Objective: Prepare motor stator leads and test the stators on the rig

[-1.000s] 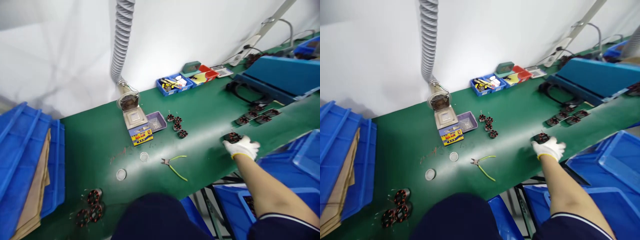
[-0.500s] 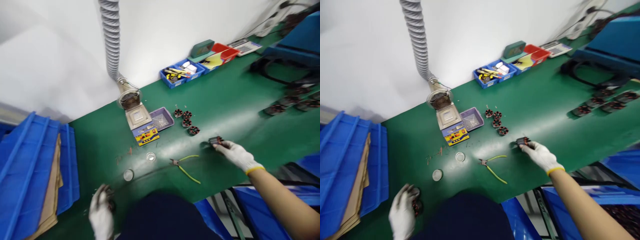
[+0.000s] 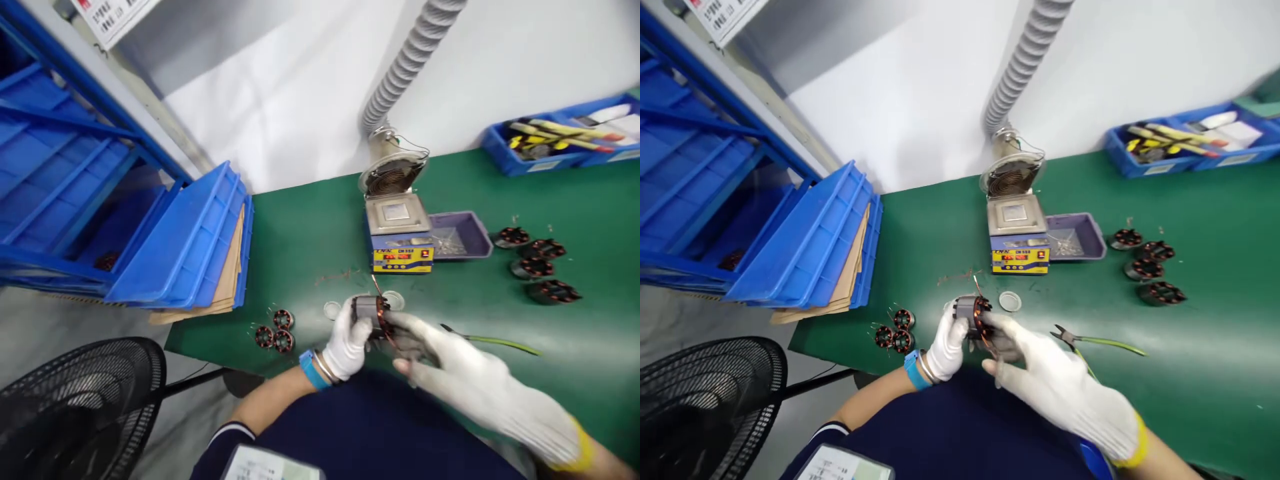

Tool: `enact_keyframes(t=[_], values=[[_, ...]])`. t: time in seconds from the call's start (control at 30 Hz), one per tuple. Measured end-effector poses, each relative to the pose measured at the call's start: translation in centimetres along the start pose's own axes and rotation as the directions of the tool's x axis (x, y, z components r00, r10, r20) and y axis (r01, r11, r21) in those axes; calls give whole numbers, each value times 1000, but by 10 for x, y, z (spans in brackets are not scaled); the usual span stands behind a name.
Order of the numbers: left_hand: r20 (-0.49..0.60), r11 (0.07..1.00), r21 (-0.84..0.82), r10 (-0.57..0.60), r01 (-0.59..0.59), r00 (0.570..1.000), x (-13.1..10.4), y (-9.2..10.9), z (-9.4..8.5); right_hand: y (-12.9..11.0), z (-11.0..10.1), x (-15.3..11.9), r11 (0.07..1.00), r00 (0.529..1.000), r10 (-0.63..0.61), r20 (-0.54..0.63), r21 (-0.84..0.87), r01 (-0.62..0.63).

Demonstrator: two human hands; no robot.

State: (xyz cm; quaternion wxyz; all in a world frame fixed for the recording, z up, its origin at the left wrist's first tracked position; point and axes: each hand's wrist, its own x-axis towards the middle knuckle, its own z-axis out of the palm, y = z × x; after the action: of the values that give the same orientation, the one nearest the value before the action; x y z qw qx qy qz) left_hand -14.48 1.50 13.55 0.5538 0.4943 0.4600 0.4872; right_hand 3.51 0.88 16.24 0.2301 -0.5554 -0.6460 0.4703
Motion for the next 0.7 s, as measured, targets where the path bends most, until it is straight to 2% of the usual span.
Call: enact_keyframes(t=[0.07,0.17,0.23,0.37,0.53,0.63,0.7], values=[[-37,999,-32,-10,9,999,-5,-1,-11,-6,-19,0,998,998,56,19,-7,-56],[-51,1000,-5,-22,22,998,-10,0,-25,-16,-34,14,990,998,60,-17,132,-57],[1,999,26,-34,34,999,-12,3,-33,-23,-31,29,987,1000,8,-2,158,-8],[91,1000,15,-17,16,996,-15,12,-41,-40,-14,49,979,988,-126,90,170,109],[102,1000,0,13,-13,995,-19,15,-42,-54,-4,47,986,985,-123,118,127,108],[84,994,-109,-2,11,997,-19,9,-42,-55,-4,45,986,983,-123,138,132,105],[49,959,-265,-95,105,994,-18,2,-39,-53,-2,45,984,980,-150,131,120,135]])
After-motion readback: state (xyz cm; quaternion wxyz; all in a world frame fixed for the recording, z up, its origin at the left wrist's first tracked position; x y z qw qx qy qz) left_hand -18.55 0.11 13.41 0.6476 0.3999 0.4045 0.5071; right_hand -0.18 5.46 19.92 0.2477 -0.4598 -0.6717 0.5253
